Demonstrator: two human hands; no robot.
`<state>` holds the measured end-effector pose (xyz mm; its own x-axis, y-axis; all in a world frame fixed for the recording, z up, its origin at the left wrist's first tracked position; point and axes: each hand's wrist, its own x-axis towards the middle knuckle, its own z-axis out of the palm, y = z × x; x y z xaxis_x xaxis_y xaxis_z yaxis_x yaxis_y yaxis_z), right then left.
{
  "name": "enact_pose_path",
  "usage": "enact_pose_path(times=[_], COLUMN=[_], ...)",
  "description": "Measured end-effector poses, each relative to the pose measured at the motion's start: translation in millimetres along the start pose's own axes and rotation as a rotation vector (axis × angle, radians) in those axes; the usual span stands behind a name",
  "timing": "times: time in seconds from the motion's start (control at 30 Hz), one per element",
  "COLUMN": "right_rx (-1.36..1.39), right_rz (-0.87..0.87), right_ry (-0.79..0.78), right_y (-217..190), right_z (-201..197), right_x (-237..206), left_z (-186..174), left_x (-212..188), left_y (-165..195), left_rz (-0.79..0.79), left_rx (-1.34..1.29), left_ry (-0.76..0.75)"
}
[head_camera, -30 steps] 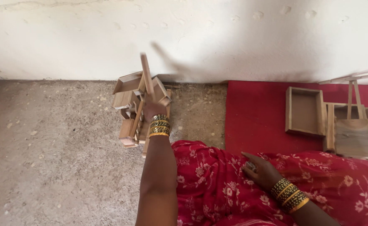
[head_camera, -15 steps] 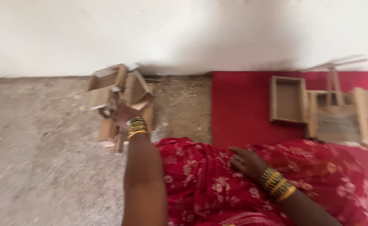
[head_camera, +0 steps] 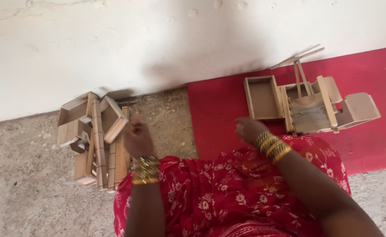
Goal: The person sits on the floor and wipes small wooden toy furniture pieces, including boxes, a chair, and a cart, one at a time with a cloth, turning each piece to wipe its surfaces and setting finished pieces aside.
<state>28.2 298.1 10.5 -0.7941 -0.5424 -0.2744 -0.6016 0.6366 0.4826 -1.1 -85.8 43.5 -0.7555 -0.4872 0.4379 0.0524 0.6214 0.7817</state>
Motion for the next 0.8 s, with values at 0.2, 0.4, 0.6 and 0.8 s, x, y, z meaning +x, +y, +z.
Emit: enact_pose_path(times=[0.2,0.4,0.6,0.8], right_rx=[1.060,1.055,1.502,2.753], right_rz=[0.903,0.973,1.037,0.216], right_ry=[-0.251,-0.352,-0.021,0.473], right_y=[39,34,28,9], right_z=[27,24,12,-3], right_x=[13,28,25,-15], left_z=[47,78,95,93], left_x=[-97,-104,-104,-110], left_y=[31,20,0,16], left_rz=[-0.036,-0.126,-0.119,-0.498], left_rx=[-0.183,-0.211,-0.346,-0.539], left_ry=[-0.318,-0.466,-0.484,-0.668])
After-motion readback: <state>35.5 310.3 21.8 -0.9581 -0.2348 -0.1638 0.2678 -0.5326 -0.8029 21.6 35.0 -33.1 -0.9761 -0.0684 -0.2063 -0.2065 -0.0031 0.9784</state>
